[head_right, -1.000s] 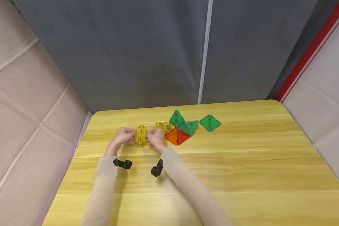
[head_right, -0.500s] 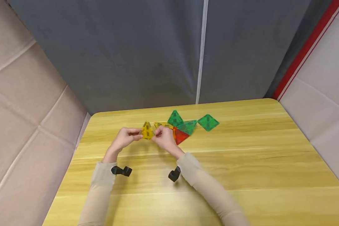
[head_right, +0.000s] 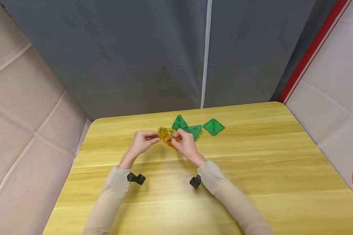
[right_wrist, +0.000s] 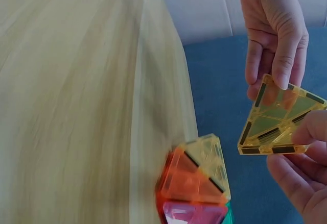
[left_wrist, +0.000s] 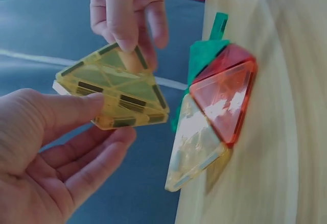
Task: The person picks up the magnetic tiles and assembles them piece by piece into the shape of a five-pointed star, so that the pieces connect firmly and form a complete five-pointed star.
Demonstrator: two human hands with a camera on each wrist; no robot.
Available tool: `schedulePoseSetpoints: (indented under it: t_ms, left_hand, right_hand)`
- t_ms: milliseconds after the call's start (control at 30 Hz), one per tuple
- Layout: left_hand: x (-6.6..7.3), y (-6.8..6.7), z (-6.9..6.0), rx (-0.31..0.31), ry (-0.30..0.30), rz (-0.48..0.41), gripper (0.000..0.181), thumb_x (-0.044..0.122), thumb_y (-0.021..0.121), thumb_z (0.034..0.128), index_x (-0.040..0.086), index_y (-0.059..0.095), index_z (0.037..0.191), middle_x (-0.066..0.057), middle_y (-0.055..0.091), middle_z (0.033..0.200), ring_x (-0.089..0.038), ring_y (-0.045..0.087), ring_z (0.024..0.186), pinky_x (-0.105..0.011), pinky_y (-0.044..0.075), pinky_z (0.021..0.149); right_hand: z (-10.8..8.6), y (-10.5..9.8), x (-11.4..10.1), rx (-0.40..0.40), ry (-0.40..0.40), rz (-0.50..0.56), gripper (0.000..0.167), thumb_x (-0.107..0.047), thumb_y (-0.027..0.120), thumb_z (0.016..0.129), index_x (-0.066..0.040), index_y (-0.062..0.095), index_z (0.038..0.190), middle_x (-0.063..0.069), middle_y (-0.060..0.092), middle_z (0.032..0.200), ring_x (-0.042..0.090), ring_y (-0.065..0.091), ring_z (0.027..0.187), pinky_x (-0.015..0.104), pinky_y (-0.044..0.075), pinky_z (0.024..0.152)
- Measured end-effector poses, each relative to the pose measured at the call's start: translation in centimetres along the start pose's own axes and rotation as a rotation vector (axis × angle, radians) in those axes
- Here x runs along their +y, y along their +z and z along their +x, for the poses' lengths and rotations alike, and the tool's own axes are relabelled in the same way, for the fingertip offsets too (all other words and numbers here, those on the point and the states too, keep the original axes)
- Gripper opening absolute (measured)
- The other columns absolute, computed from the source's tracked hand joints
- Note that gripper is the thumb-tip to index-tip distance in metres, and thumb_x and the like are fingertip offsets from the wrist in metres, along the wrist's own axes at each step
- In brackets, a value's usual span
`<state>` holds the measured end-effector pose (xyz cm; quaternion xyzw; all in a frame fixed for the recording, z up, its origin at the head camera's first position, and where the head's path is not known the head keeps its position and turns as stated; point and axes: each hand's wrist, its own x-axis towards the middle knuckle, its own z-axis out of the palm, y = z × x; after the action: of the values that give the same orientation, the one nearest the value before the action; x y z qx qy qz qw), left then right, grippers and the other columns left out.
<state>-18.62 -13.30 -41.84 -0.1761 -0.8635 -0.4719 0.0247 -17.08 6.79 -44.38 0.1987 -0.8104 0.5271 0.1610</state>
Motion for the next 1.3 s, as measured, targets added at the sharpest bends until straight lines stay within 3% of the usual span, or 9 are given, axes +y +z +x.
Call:
schedulePoseSetpoints:
  t_ms: [200,467,700,933,1033,1300]
  left_hand:
    - [-0.3,1.4,0.8,-0.015,0.141,-0.036,0.020,-0.005,0.072,0.0774,-0.007,0.071,0.097,-0.021,0.069,0.093,-0.028,0.069,0.078,-0.025,0.054,0.064]
    - [-1.4,2.7,1.7,-0.041,0.310,0.018,0.016,-0.010,0.070,0.0764,-0.008,0.071,0.092,-0.020,0.069,0.091,-0.028,0.068,0.080,-0.026,0.054,0.069]
    - [-2.1,3.3,1.9,-0.100,0.324,0.001,0.016,-0.012,0.068,0.0773,-0.007,0.069,0.092,-0.018,0.068,0.095,-0.029,0.065,0.087,-0.026,0.053,0.074]
    - [-2.8,3.6,2.0,-0.153,0.324,-0.023,0.016,-0.015,0.065,0.0771,-0.005,0.068,0.089,-0.018,0.067,0.097,-0.030,0.064,0.090,-0.031,0.053,0.079]
    - [-3.0,3.6,2.0,-0.171,0.304,0.038,0.019,-0.014,0.065,0.0764,-0.003,0.067,0.091,-0.015,0.067,0.097,-0.029,0.063,0.092,-0.035,0.052,0.082]
    - [-3.4,3.8,1.7,-0.211,0.308,0.385,0.024,-0.006,0.071,0.0723,0.005,0.066,0.093,-0.009,0.065,0.103,-0.025,0.058,0.101,-0.037,0.048,0.087]
  right_hand:
    - [-0.7,-1.1,1.0,0.032,-0.039,-0.001,0.018,0.017,0.060,0.073,0.001,0.051,0.072,0.023,0.067,0.090,0.028,0.067,0.067,0.026,0.054,0.055]
    - [-1.4,-1.5,2.3,0.038,-0.125,-0.112,0.020,0.018,0.064,0.072,0.002,0.053,0.072,0.021,0.066,0.091,0.025,0.066,0.067,0.024,0.054,0.056]
    - [-2.1,-1.1,2.9,-0.010,-0.154,-0.223,0.025,0.017,0.069,0.070,-0.001,0.051,0.074,0.020,0.065,0.096,0.029,0.065,0.080,0.024,0.054,0.061]
    - [-2.5,-1.1,3.0,-0.072,-0.145,-0.354,0.030,0.015,0.070,0.065,-0.004,0.049,0.074,0.019,0.063,0.099,0.025,0.061,0.081,0.029,0.053,0.063]
    - [-2.6,-1.0,3.1,-0.114,-0.127,-0.397,0.031,0.011,0.073,0.065,-0.004,0.049,0.077,0.012,0.059,0.090,0.021,0.055,0.077,0.029,0.049,0.061]
    - [-2.8,-0.4,3.3,-0.217,-0.098,-0.450,0.034,0.008,0.074,0.066,-0.009,0.045,0.075,0.001,0.042,0.083,0.014,0.042,0.069,0.024,0.039,0.053]
